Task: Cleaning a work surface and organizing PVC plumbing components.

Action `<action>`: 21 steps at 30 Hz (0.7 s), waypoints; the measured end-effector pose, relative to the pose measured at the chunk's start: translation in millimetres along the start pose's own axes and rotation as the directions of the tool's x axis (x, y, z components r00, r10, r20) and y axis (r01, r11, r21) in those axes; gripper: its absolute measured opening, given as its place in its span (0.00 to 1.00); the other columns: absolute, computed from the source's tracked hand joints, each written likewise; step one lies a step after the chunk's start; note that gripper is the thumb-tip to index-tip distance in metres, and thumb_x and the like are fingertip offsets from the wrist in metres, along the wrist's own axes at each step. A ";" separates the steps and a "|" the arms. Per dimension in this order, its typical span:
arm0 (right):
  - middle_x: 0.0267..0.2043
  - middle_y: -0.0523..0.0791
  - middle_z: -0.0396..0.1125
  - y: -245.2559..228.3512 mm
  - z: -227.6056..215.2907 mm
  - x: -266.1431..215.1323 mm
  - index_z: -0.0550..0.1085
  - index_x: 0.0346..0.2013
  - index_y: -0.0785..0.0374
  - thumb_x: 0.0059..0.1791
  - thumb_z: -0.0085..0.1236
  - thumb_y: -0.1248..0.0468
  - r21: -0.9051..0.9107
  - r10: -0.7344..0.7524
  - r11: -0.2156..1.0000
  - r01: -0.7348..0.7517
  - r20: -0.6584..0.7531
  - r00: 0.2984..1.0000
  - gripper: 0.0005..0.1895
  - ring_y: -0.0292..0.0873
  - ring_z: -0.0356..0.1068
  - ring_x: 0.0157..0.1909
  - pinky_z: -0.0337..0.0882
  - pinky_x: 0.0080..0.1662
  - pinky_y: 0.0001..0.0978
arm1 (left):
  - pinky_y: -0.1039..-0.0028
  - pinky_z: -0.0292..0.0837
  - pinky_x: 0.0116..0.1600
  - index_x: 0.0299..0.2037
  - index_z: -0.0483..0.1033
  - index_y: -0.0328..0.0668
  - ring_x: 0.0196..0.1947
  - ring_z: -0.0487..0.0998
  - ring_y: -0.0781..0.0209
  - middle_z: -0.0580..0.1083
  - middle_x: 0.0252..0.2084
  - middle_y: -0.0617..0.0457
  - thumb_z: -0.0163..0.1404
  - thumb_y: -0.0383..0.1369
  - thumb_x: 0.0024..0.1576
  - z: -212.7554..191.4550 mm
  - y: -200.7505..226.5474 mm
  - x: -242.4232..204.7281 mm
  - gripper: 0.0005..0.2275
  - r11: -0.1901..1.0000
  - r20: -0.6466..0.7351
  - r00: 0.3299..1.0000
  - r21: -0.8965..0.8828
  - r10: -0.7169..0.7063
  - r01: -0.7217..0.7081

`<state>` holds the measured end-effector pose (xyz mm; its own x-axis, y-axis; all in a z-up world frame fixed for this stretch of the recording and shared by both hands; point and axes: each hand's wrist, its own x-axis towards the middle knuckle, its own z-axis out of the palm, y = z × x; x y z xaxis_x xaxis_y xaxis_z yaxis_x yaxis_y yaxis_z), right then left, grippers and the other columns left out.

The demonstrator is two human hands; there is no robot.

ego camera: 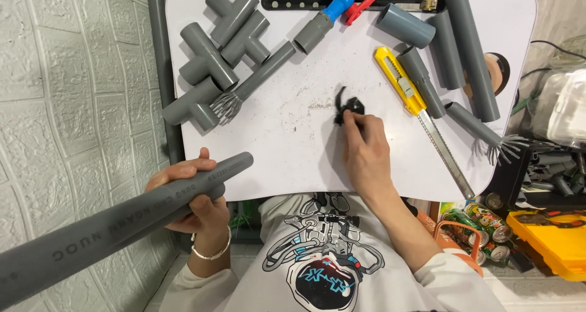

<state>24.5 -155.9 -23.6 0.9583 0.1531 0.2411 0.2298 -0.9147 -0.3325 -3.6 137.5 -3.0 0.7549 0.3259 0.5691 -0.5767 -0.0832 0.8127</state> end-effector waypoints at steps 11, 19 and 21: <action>0.47 0.54 0.67 59.2 -70.0 -59.7 0.83 0.54 0.69 0.53 0.65 0.79 0.043 0.219 0.975 -0.218 -0.005 0.976 0.15 0.55 0.75 0.43 0.77 0.48 0.44 | 0.46 0.80 0.62 0.64 0.52 0.40 0.45 0.78 0.49 0.63 0.48 0.47 0.47 0.39 0.67 -1.0 2.7 6.8 0.21 1.000 0.016 1.000 0.017 0.005 -0.005; 0.42 0.56 0.69 29.8 -31.4 -59.7 0.82 0.52 0.73 0.55 0.64 0.74 0.020 0.233 0.972 -0.234 0.013 0.972 0.11 0.58 0.76 0.40 0.78 0.43 0.43 | 0.46 0.82 0.59 0.64 0.53 0.40 0.46 0.77 0.49 0.64 0.49 0.47 0.47 0.39 0.68 -9.6 -3.1 7.2 0.21 1.000 0.017 1.000 -0.003 0.023 -0.023; 0.41 0.54 0.68 18.2 -18.1 -45.9 0.82 0.51 0.72 0.54 0.64 0.72 0.073 0.211 0.975 -0.210 0.005 0.978 0.10 0.56 0.76 0.40 0.78 0.41 0.42 | 0.43 0.82 0.58 0.64 0.53 0.39 0.46 0.78 0.47 0.64 0.48 0.45 0.47 0.38 0.67 -13.7 -7.3 3.6 0.21 0.999 0.000 0.999 -0.035 0.038 -0.038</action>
<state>-18.4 -186.4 -24.3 0.9861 -0.0410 0.1612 0.0349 -0.8966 -0.4415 -1.0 152.2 -8.6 0.7328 0.3222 0.5993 -0.6154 -0.0621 0.7858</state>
